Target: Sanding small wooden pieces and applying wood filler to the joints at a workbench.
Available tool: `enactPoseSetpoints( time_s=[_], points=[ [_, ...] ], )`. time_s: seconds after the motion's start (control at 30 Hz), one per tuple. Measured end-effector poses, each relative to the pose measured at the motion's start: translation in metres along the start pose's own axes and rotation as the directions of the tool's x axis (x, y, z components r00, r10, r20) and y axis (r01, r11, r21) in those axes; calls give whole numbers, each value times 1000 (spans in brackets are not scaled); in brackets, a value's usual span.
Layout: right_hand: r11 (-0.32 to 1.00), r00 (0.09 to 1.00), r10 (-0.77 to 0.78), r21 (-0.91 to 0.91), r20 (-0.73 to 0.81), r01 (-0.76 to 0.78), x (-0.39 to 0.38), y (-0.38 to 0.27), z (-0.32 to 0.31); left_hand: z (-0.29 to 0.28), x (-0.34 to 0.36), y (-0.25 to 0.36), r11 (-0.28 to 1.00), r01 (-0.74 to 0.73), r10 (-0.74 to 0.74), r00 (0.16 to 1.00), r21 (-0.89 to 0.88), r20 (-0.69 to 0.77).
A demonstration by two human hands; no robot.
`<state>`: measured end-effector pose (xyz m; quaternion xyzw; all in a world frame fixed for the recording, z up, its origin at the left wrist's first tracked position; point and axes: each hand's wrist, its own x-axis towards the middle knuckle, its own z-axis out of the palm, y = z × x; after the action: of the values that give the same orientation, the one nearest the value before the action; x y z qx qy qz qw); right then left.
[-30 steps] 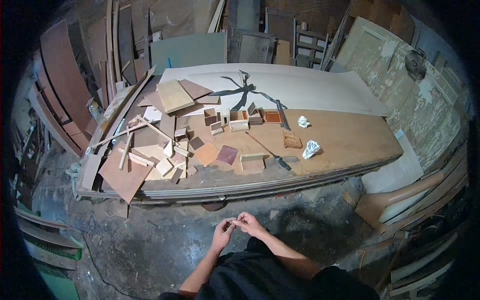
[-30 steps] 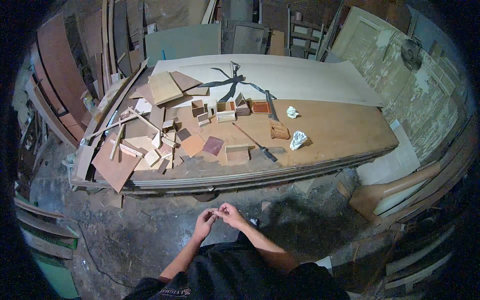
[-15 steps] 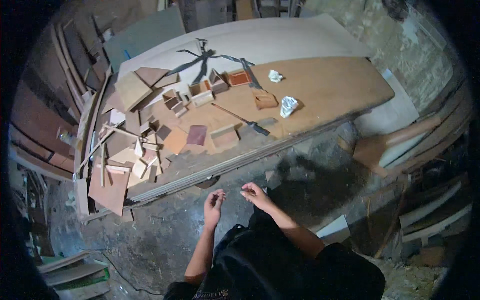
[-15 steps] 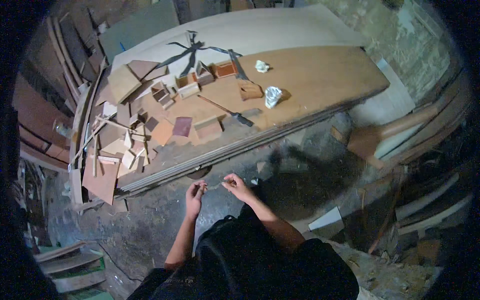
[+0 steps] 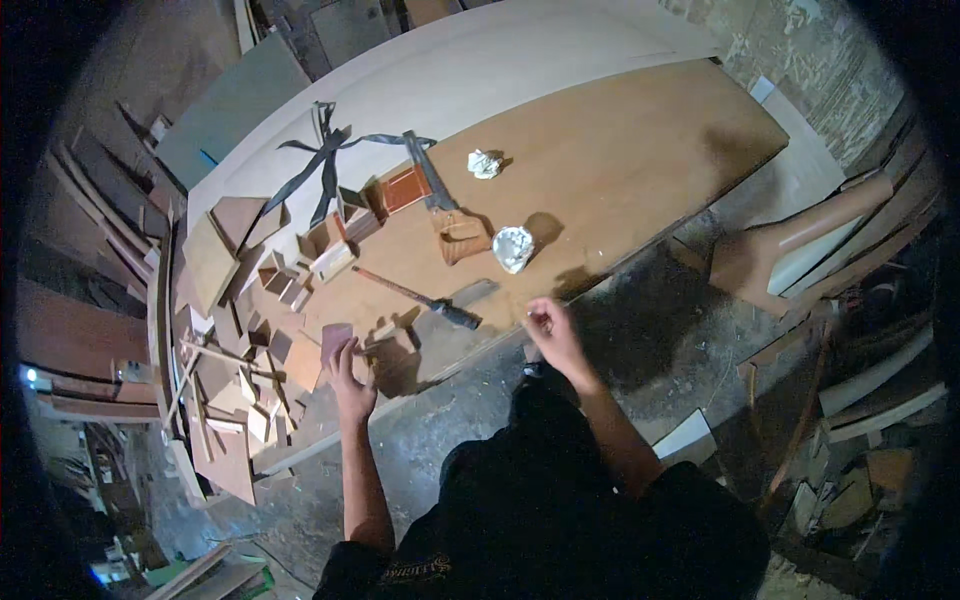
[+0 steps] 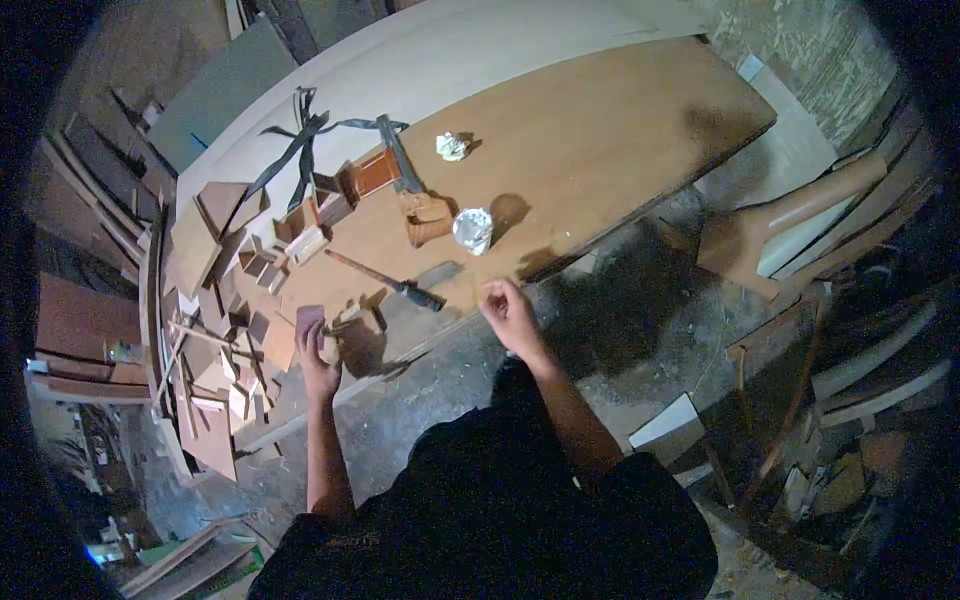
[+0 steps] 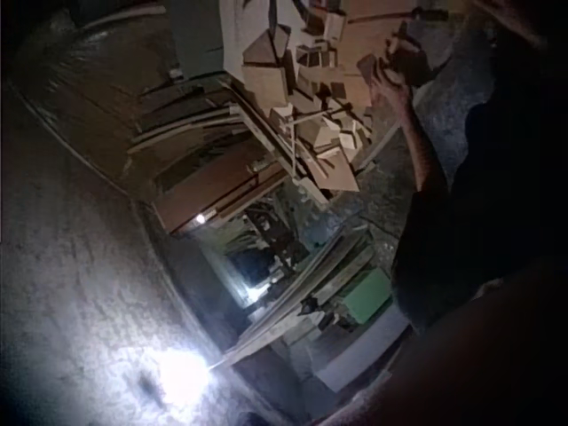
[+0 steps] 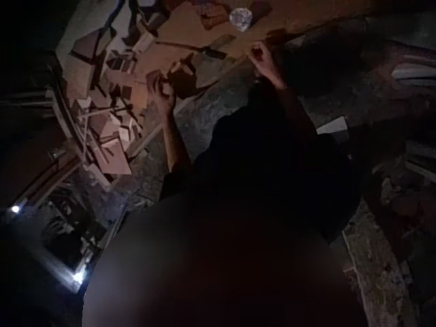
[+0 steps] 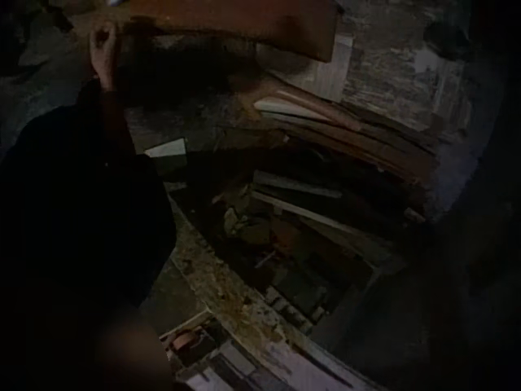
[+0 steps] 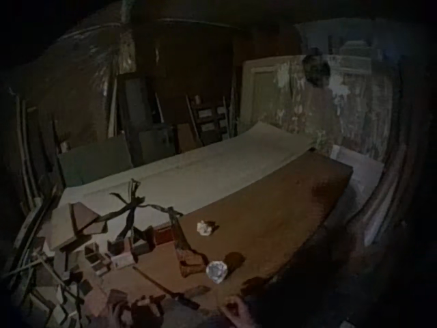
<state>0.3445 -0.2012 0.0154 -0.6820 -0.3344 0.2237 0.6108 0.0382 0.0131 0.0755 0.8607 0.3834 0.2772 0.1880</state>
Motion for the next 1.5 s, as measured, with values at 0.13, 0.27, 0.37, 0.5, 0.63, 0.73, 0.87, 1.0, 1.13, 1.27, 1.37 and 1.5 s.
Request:
enactPoseSetpoints(
  time_s=[0.13, 0.27, 0.37, 0.5, 0.63, 0.73, 0.87, 1.0, 1.13, 1.27, 1.37, 1.5],
  points=[
    [958, 984, -178, -233, -12, 170, 59, -54, -40, 20, 11, -4, 985, 19, -34, 996, 173, 85],
    [892, 969, -237, -382, 62, 243, 97, -69, -49, 36, 15, -25, 987, -6, 1, 1000, 162, 30],
    [854, 960, -254, -440, 115, 278, 115, -69, -46, 38, 16, -24, 993, 116, -117, 993, 22, 13],
    [844, 968, -193, -476, 159, 246, 125, -65, -43, 42, 15, -15, 876, 379, -408, 912, -299, -39],
    [828, 953, -251, -472, 169, 302, 129, -57, -44, 64, 26, 49, 511, 376, -480, 871, -773, 107],
    [790, 924, -321, -480, 207, 382, 132, -66, -40, 101, 29, 73, 224, 449, -350, 866, -865, 358],
    [798, 933, -292, -484, 209, 359, 130, -71, -40, 125, 51, 125, 26, 460, -218, 869, -887, 444],
    [803, 932, -301, -475, 201, 362, 126, -69, -46, 132, 65, 150, 77, 519, -226, 841, -851, 492],
    [827, 933, -309, -432, 185, 360, 122, -65, -47, 142, 66, 146, 31, 523, -184, 841, -852, 509],
    [839, 949, -272, -445, 157, 314, 119, -62, -48, 145, 70, 148, 1, 605, -231, 775, -796, 588],
    [808, 941, -298, -482, 160, 338, 120, -56, -48, 145, 73, 158, 87, 582, -246, 799, -809, 548],
    [801, 943, -287, -498, 170, 333, 118, -60, -47, 154, 72, 149, 288, 506, -213, 861, -813, 461]
  ],
)
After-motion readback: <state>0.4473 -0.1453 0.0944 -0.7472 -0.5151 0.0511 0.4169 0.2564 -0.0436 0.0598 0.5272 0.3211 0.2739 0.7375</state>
